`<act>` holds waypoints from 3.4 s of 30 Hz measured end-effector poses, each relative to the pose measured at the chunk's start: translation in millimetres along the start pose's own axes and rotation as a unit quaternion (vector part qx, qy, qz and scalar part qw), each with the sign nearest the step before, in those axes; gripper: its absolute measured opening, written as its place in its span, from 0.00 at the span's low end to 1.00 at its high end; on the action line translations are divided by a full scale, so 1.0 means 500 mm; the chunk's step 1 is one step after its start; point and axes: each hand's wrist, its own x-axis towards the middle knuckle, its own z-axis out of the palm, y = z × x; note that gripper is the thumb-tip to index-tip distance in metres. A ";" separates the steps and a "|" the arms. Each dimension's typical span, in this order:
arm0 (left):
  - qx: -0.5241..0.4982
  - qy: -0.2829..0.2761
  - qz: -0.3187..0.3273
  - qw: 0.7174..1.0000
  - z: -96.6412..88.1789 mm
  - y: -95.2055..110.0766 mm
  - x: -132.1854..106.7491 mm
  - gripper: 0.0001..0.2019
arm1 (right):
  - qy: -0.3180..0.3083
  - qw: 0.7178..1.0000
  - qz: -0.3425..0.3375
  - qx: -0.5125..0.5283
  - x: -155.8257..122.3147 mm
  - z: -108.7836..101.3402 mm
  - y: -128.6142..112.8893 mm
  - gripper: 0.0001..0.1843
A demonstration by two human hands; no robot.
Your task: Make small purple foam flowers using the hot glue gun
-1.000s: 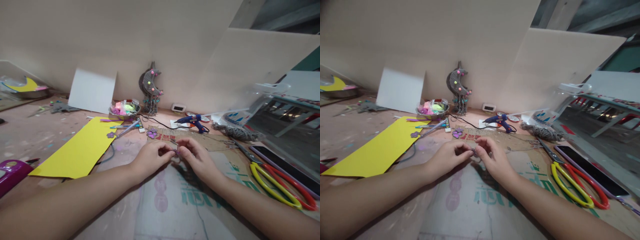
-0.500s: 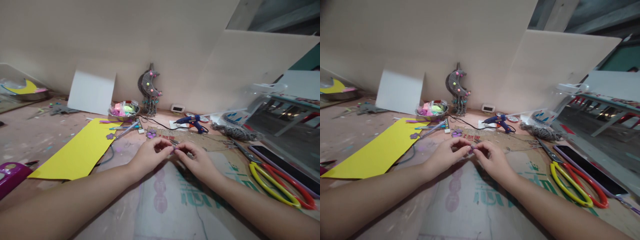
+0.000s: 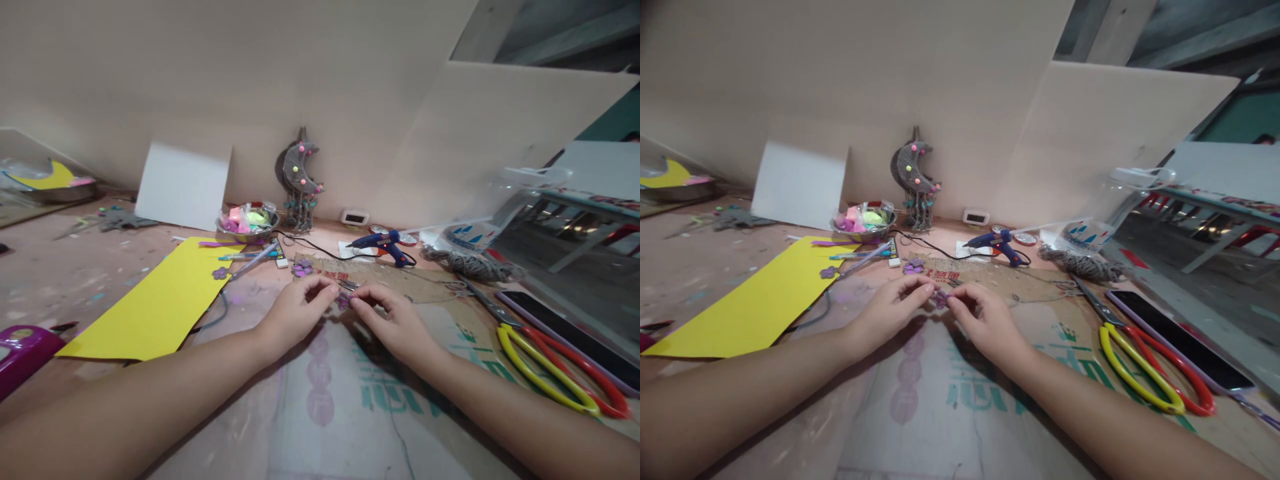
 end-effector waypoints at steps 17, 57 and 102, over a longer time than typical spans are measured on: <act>-0.087 0.034 -0.018 0.996 0.000 -0.005 0.001 0.14 | -0.013 1.000 -0.002 0.007 0.002 -0.001 -0.004 0.08; 0.011 -0.058 -0.054 0.997 0.003 0.016 -0.004 0.08 | -0.048 0.988 -0.017 -0.144 0.058 -0.096 0.080 0.13; 0.078 -0.068 0.022 0.994 0.004 0.003 -0.007 0.04 | -0.063 0.973 -0.152 -0.161 -0.024 -0.058 0.063 0.14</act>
